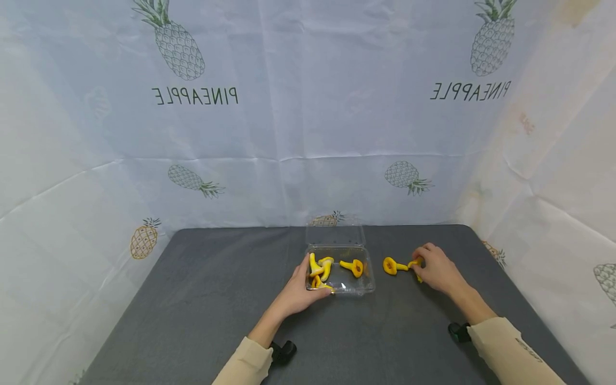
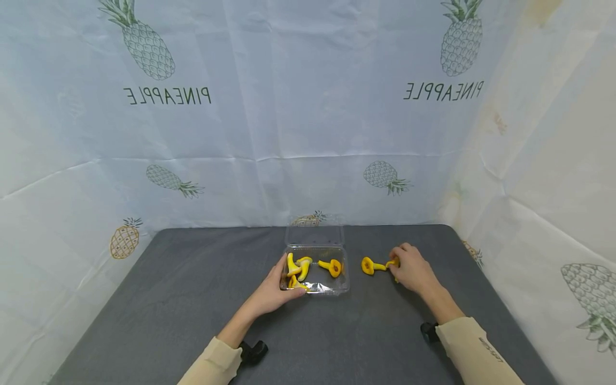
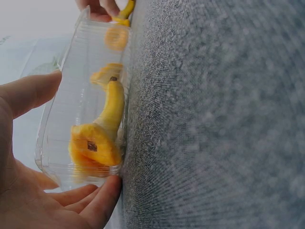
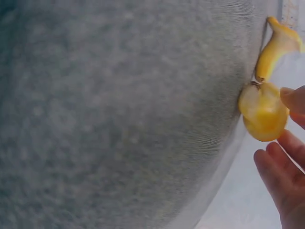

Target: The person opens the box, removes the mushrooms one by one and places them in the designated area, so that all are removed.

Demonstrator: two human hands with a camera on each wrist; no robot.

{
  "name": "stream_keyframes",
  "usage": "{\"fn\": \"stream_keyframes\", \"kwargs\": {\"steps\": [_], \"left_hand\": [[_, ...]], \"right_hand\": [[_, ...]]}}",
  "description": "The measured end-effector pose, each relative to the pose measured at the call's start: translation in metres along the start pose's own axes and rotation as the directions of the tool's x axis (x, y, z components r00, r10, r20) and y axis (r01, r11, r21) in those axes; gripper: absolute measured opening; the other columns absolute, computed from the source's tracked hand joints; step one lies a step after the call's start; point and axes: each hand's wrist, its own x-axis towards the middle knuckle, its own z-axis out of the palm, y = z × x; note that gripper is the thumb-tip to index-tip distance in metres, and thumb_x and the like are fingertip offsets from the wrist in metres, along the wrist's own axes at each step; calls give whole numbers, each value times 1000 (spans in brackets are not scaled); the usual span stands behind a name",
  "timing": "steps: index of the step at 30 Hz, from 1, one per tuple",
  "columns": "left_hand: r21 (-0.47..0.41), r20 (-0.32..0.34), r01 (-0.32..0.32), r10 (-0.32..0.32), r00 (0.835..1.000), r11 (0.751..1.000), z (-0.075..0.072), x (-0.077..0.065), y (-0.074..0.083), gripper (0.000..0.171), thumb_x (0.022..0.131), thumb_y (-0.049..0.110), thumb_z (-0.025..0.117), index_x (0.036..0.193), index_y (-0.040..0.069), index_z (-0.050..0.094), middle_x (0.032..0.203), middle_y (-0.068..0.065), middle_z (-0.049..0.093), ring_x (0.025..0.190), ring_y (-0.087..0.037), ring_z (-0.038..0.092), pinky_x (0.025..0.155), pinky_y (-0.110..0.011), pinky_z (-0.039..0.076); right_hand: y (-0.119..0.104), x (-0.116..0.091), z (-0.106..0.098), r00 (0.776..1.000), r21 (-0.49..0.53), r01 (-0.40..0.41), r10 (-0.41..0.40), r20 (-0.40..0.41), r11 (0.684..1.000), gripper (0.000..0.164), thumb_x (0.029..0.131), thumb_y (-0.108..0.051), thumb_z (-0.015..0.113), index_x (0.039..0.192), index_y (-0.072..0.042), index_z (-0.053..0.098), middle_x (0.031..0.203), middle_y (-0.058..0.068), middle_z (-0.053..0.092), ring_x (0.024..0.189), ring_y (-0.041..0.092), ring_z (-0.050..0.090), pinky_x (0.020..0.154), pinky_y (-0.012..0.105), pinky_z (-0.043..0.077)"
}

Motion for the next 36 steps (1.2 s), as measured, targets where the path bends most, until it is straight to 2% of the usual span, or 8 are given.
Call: {"fn": "stream_keyframes", "kwargs": {"steps": [7,18,28,32,36], "left_hand": [[-2,-2,5,-5,1000,1000,1,0,0,109,89,48,77,166,19,5,159,-20,29,138,-41,43,105,-58,42],[5,-2,8,-8,1000,1000,2,0,-1,109,89,49,77,166,19,5,159,-20,30,137,-41,45,103,-59,43],[0,4,7,-7,1000,1000,0,0,0,109,89,49,76,166,19,4,160,-21,28,139,-42,42,105,-59,41],[4,-1,11,-11,1000,1000,0,1,0,110,89,50,76,166,19,4,159,-21,29,139,-42,43,105,-59,41],[5,-1,10,-10,1000,1000,0,2,0,110,89,50,77,166,18,4,159,-21,29,136,-40,45,103,-58,43]], "right_hand": [[-9,-2,-9,1000,-22,20,-20,-16,1000,14,91,-11,74,104,-5,72,114,17,61,105,39,55,73,54,51],[-34,-4,-20,992,9,91,-90,-93,996,16,90,-9,76,104,-2,71,112,17,63,104,40,58,80,55,51],[-55,-5,-23,982,71,147,-136,-134,987,16,90,-8,76,105,-4,71,109,12,64,93,32,64,75,48,54],[-65,-4,-25,978,75,177,-166,-129,981,17,89,-6,76,105,-4,71,109,11,65,93,30,63,75,47,54],[-75,-3,-26,979,68,183,-176,-103,981,18,90,-7,76,106,-3,71,111,11,65,100,33,63,80,51,53]]}}
